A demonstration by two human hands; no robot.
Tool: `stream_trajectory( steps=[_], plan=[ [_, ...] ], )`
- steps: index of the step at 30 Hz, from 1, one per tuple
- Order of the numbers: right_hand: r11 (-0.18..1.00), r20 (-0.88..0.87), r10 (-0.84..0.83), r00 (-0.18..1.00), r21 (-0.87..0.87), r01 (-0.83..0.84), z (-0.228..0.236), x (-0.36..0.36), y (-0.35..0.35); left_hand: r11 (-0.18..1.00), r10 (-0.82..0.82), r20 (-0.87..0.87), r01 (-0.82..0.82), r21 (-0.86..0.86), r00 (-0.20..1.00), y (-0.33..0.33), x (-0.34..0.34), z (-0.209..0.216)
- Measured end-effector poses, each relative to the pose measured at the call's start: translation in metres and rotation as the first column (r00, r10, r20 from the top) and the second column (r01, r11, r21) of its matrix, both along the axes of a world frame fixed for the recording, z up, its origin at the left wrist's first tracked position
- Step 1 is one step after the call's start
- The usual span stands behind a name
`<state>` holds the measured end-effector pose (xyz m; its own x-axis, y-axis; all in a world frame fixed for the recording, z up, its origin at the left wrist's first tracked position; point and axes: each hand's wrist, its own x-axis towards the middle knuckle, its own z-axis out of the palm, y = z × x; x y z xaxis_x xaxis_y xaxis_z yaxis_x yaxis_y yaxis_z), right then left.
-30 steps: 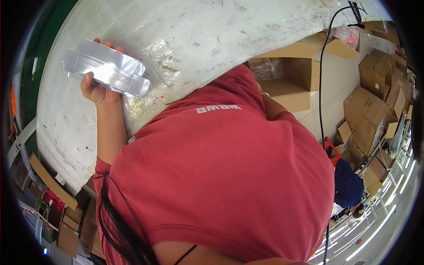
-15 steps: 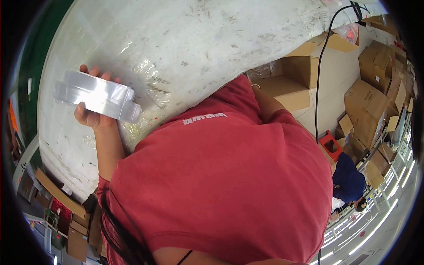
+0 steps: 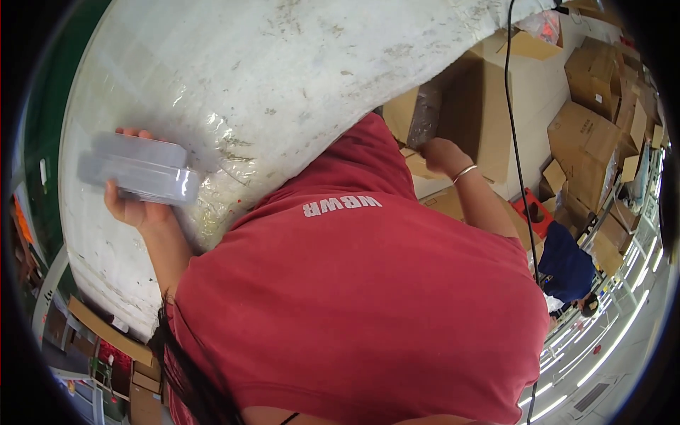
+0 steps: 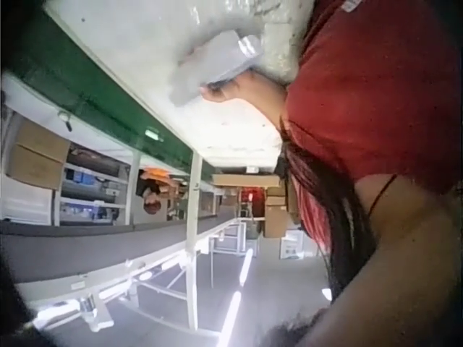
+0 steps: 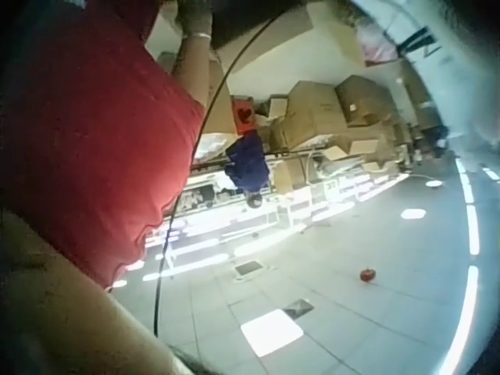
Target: Wrapping metal components in plastic film and placing them into plastic bags.
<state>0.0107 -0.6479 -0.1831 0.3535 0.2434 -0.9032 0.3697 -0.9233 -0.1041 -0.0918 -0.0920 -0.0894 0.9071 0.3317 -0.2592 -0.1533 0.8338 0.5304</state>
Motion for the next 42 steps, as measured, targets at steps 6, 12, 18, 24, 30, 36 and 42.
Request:
stream_trajectory(
  steps=[6,12,18,24,30,36,42],
  plan=[
    [0.957,0.04,0.276,0.96,-0.102,-0.271,0.029,-0.02,0.052,0.969,0.238,-0.205,-0.217,0.12,0.949,0.045,-0.005,0.012],
    [0.972,0.053,0.235,0.971,0.013,-0.236,0.016,-0.027,0.041,0.974,0.222,-0.185,-0.209,0.088,0.958,0.046,0.001,0.013],
    [0.971,0.021,0.231,0.973,0.057,-0.232,0.011,-0.023,0.041,0.927,0.339,-0.259,-0.274,0.256,0.904,0.05,0.01,0.023],
    [0.979,-0.102,0.199,0.975,-0.019,-0.202,0.005,-0.022,0.036,0.92,0.162,-0.259,-0.05,0.389,0.952,0.138,-0.022,0.046],
    [0.994,-0.335,0.087,0.938,-0.031,-0.104,-0.018,-0.048,0.004,0.352,0.451,-0.675,0.579,0.736,0.584,0.172,-0.032,0.094],
    [0.943,-0.496,-0.332,0.802,-0.189,0.274,-0.033,-0.054,-0.022,-0.125,0.633,-0.693,0.929,0.347,0.344,0.149,-0.019,0.051],
    [0.49,-0.148,-0.872,0.467,-0.274,0.828,-0.082,0.008,0.003,-0.069,0.525,-0.681,0.823,0.564,0.51,0.157,-0.037,0.054]
  ],
)
